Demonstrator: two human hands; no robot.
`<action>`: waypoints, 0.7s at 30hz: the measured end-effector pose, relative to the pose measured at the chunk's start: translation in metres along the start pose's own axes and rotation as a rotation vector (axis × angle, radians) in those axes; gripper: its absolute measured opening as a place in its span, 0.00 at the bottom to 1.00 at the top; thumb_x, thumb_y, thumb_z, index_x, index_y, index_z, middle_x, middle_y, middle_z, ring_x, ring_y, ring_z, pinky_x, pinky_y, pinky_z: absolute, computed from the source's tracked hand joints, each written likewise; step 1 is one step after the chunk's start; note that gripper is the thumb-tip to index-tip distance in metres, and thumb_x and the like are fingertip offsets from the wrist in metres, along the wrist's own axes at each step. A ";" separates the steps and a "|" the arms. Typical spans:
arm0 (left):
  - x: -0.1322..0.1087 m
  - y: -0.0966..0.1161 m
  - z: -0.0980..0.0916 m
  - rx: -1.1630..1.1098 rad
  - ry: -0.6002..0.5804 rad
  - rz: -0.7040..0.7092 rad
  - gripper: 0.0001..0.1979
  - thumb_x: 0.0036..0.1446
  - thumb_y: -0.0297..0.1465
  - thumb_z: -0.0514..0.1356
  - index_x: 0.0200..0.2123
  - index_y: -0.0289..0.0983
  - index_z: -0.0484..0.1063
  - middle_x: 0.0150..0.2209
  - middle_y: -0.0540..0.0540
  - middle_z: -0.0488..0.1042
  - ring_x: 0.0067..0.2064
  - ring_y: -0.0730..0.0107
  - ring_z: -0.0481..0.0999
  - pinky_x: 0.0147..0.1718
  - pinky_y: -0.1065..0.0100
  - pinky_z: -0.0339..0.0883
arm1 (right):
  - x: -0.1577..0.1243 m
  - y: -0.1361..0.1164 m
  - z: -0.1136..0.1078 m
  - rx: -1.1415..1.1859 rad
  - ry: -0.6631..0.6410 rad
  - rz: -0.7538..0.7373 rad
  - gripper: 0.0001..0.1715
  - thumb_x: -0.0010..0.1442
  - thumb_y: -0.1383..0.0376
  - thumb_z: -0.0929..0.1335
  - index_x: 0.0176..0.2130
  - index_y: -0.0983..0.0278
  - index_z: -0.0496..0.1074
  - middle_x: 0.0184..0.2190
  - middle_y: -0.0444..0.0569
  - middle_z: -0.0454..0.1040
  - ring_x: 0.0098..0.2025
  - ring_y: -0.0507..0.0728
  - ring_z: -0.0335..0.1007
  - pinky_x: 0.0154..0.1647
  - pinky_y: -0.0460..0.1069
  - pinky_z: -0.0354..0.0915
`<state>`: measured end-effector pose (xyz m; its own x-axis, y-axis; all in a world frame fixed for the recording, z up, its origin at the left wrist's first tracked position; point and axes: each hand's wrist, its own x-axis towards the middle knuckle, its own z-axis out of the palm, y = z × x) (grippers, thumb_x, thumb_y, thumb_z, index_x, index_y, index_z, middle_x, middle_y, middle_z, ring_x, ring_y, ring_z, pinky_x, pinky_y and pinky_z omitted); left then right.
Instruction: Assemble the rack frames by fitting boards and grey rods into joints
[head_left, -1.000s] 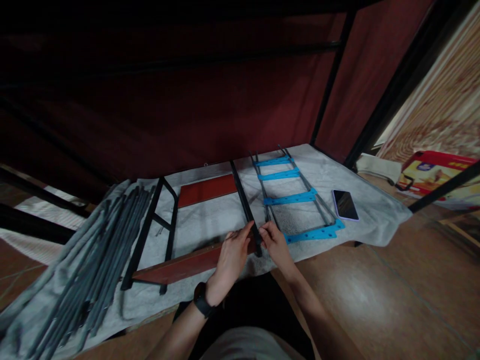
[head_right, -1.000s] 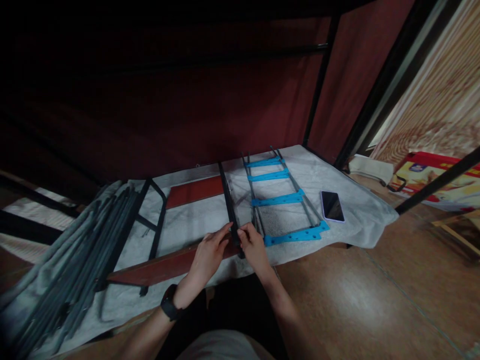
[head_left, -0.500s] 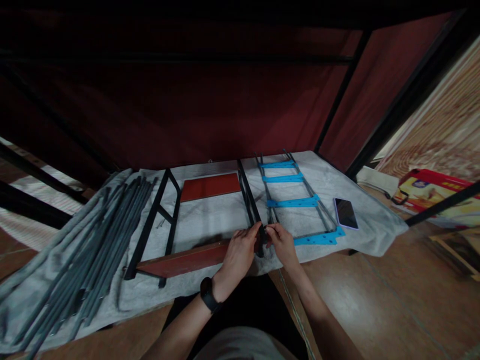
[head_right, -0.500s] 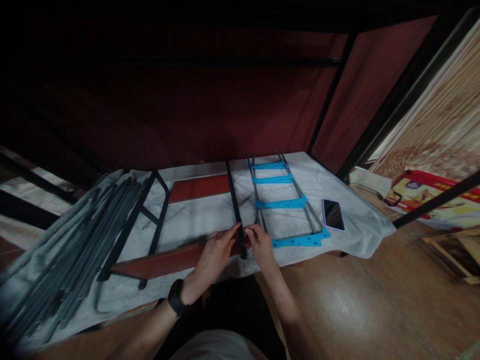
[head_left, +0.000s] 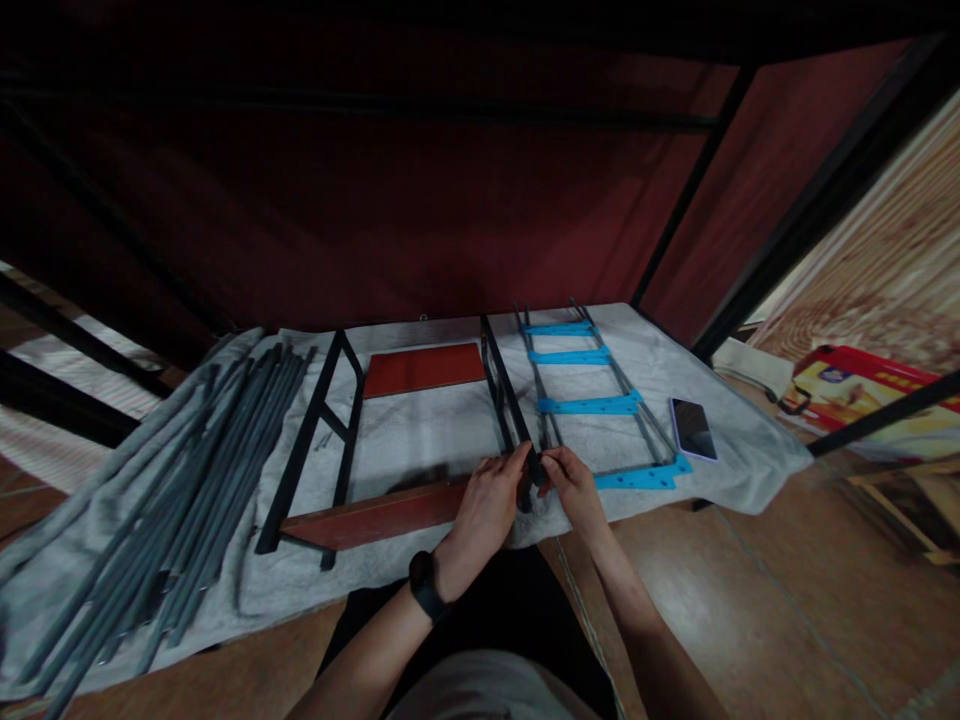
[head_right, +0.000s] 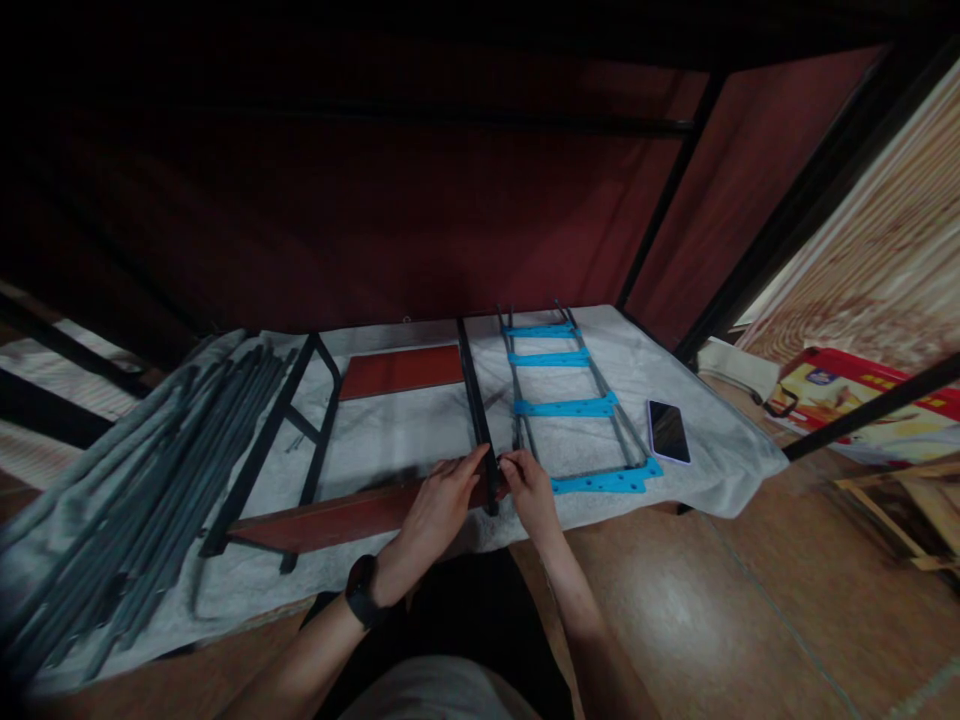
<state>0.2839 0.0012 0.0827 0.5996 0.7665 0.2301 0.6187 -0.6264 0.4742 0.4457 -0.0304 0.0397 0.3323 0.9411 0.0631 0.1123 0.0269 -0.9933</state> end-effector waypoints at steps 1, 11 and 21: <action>0.000 0.000 0.000 -0.003 -0.002 -0.001 0.28 0.64 0.19 0.51 0.66 0.39 0.63 0.51 0.41 0.79 0.49 0.63 0.79 0.53 0.59 0.71 | 0.000 0.000 0.000 -0.052 0.008 0.012 0.26 0.59 0.40 0.66 0.29 0.59 0.67 0.19 0.41 0.67 0.20 0.53 0.65 0.23 0.48 0.63; 0.001 -0.001 0.001 0.009 -0.010 -0.011 0.29 0.64 0.19 0.51 0.67 0.38 0.62 0.48 0.42 0.81 0.47 0.63 0.80 0.51 0.60 0.71 | 0.001 0.000 0.000 0.055 0.003 0.007 0.24 0.58 0.42 0.67 0.37 0.59 0.70 0.24 0.41 0.70 0.24 0.53 0.68 0.27 0.48 0.67; 0.000 0.000 0.000 -0.027 0.011 -0.012 0.28 0.66 0.20 0.50 0.67 0.38 0.62 0.50 0.40 0.80 0.49 0.63 0.79 0.53 0.59 0.71 | 0.002 -0.005 -0.001 -0.038 0.042 0.010 0.28 0.62 0.39 0.62 0.37 0.60 0.70 0.25 0.44 0.71 0.25 0.54 0.67 0.27 0.48 0.65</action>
<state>0.2837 0.0009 0.0826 0.5867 0.7753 0.2337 0.6115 -0.6134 0.4998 0.4465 -0.0287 0.0446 0.3722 0.9263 0.0582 0.1440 0.0044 -0.9896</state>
